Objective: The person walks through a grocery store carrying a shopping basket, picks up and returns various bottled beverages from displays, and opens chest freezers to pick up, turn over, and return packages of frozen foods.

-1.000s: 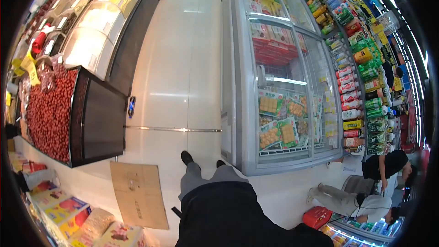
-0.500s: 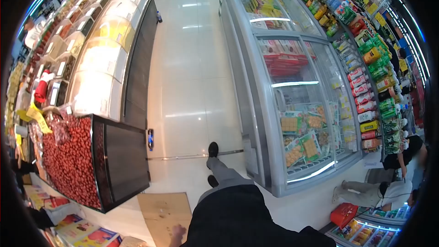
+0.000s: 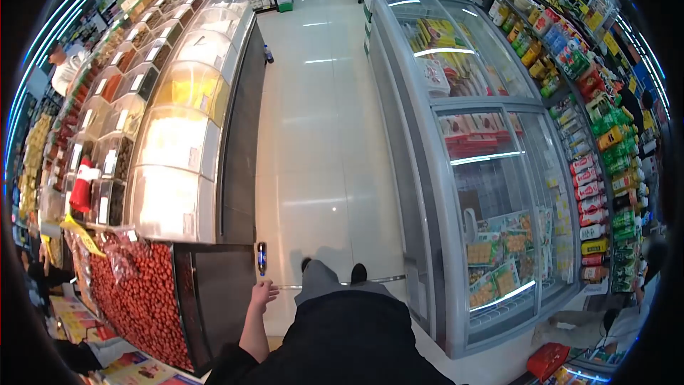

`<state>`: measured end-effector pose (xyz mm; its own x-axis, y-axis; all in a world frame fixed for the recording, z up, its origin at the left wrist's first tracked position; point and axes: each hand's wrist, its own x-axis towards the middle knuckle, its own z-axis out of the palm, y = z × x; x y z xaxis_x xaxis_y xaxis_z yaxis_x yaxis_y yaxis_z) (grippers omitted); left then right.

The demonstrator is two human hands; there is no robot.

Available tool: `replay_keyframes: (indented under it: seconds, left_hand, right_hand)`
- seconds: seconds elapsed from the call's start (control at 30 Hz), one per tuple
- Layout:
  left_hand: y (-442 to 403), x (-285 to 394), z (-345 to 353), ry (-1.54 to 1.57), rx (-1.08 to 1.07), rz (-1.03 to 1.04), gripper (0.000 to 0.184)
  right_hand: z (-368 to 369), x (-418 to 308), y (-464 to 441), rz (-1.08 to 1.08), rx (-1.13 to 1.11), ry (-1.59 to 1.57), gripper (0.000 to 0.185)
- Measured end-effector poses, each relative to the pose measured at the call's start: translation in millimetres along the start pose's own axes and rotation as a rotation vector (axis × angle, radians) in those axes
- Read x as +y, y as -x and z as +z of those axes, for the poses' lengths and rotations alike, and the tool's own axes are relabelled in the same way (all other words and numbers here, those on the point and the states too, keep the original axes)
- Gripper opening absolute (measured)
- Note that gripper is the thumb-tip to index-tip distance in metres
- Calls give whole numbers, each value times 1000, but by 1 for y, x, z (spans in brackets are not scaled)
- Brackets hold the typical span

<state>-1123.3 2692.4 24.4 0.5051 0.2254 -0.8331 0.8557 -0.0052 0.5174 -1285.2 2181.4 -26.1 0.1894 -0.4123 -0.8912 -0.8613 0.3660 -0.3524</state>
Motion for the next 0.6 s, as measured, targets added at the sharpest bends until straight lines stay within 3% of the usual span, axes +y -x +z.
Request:
replay_keyframes:
  seconds: [0.2,0.3,0.4,0.6]
  left_hand:
    - [-84,39,-34,-78,-48,-180,33]
    - [-141,57,-78,52,-144,-228,32]
    - [-178,99,-115,110,-209,-183,22]
    - [-266,229,-163,123,-233,-107,20]
  right_hand:
    - [76,-34,20,20,86,-121,23]
    - [131,-38,38,52,161,-232,23]
    - [181,-29,62,88,256,-363,23]
    - [278,-12,50,65,314,-743,23]
